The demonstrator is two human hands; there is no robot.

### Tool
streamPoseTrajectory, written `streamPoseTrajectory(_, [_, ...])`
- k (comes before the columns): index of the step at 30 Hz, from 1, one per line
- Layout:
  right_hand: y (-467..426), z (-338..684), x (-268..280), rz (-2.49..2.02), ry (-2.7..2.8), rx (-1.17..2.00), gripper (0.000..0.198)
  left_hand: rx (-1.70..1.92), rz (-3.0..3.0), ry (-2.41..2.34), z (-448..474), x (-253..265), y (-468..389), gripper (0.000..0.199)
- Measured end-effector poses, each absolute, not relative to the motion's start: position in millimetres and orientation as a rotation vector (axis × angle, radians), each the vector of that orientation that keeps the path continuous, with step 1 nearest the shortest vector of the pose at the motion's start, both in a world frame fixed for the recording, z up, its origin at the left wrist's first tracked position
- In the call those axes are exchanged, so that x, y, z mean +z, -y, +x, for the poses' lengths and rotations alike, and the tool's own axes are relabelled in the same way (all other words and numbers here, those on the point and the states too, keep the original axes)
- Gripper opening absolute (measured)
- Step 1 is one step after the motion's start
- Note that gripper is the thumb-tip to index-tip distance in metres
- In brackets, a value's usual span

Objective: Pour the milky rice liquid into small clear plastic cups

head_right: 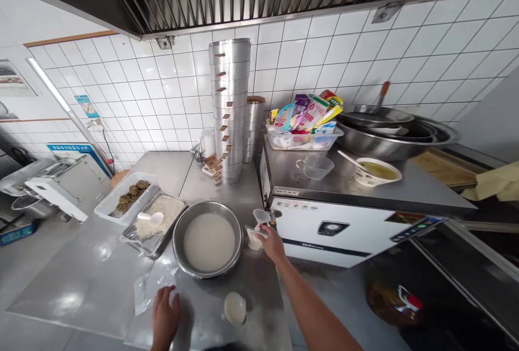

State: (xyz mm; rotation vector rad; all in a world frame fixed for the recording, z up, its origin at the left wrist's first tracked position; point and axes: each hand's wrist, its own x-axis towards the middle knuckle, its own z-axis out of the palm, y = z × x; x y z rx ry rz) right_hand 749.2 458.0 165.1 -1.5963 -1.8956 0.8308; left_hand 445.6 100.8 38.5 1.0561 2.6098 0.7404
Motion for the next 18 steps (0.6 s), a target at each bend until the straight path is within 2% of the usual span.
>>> streamPoseTrajectory(2, [-451, 753, 162, -1.632, 1.823, 0.847, 0.060, 0.407, 1.109, -2.764, 405, 34, -88, 0.056])
streamPoseTrajectory(4, [-434, 757, 161, -1.688, 1.722, 0.802, 0.083, 0.060, 1.174, -2.701, 372, 30, -78, 0.062])
streamPoseTrajectory(7, [-385, 760, 164, -1.750, 1.568, 0.700, 0.099, -0.223, 1.352, -2.452, 346, 30, -69, 0.068])
streamPoseTrajectory(10, [-314, 756, 165, -1.735, 1.529, 0.753, 0.091, -0.265, 1.445, -2.328, 346, 38, -63, 0.064])
streamPoseTrajectory(14, [-225, 735, 164, -1.552, 1.679, 1.135, 0.054, -0.279, 1.437, -2.254, 368, 40, -55, 0.056])
streamPoseTrajectory(18, [-176, 711, 174, -1.533, 1.699, 1.459, 0.059, -0.148, 1.358, -2.337, 381, 19, -43, 0.061])
